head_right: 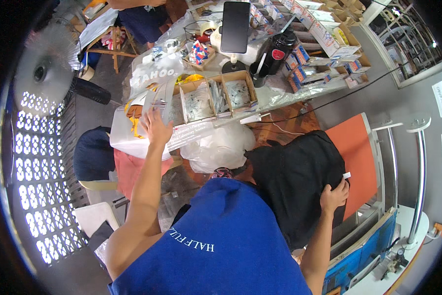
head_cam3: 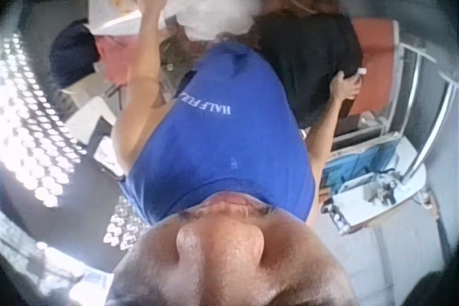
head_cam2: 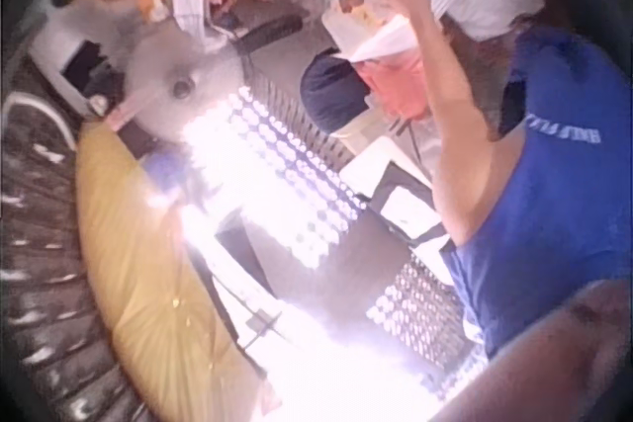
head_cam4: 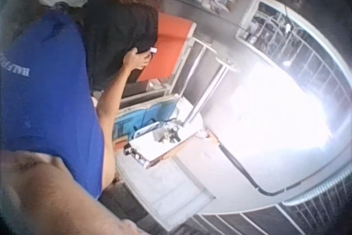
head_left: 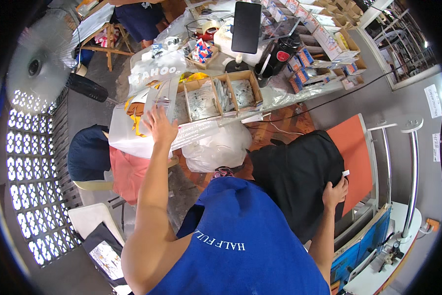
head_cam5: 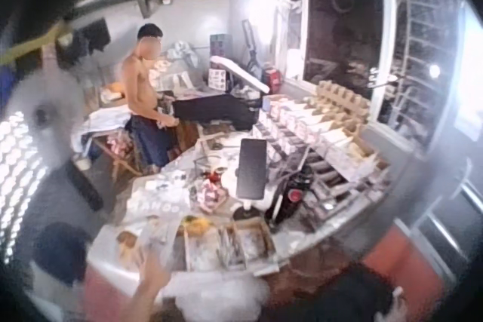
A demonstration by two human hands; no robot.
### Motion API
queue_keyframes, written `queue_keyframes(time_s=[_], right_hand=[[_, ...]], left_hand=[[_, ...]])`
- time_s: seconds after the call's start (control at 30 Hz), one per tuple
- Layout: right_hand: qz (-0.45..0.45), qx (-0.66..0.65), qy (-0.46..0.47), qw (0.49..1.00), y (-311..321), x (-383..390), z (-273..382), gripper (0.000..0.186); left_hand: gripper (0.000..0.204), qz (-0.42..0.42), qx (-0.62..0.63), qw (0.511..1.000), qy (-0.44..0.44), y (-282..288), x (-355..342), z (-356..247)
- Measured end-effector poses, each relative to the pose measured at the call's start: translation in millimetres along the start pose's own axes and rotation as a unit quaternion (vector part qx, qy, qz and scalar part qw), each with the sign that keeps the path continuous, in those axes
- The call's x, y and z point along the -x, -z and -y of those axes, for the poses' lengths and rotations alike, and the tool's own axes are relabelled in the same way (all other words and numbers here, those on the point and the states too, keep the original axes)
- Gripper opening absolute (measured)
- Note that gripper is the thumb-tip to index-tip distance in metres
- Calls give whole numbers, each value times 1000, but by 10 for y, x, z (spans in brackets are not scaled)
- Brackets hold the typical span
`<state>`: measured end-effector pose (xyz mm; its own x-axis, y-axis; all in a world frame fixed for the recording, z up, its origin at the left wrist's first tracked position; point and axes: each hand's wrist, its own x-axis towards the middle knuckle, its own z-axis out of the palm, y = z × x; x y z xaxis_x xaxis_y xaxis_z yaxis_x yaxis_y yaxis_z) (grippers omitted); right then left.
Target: The person places a black t-shirt on a heat press, aligns a printed transfer sheet, and operates the press to apply the design. They then remove the t-shirt, place it on a table, and repeat the process with another shirt.
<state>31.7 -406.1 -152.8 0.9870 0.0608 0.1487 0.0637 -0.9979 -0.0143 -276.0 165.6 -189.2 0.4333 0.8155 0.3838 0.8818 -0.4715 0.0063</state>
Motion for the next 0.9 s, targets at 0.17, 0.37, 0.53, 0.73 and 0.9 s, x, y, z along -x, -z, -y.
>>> queue_keyframes(time_s=[0.17, 0.37, 0.53, 0.73, 0.9], right_hand=[[-15, -48, 23, 998, 96, 45, 8, 72], [-116, -123, 72, 983, 400, 280, 117, 55], [-109, -150, 93, 978, 428, 624, 140, 46], [-91, -181, 106, 974, 380, 753, 278, 42], [-114, -208, 126, 963, 436, 664, 292, 37]], left_hand=[[30, 203, 225, 953, -14, 84, 266, -198], [25, 234, 244, 907, 251, -196, 1034, -67], [32, 215, 206, 913, 278, -27, 1011, -21], [46, 222, 168, 930, 240, -119, 961, 91], [38, 189, 142, 952, 195, -302, 1009, 117]])
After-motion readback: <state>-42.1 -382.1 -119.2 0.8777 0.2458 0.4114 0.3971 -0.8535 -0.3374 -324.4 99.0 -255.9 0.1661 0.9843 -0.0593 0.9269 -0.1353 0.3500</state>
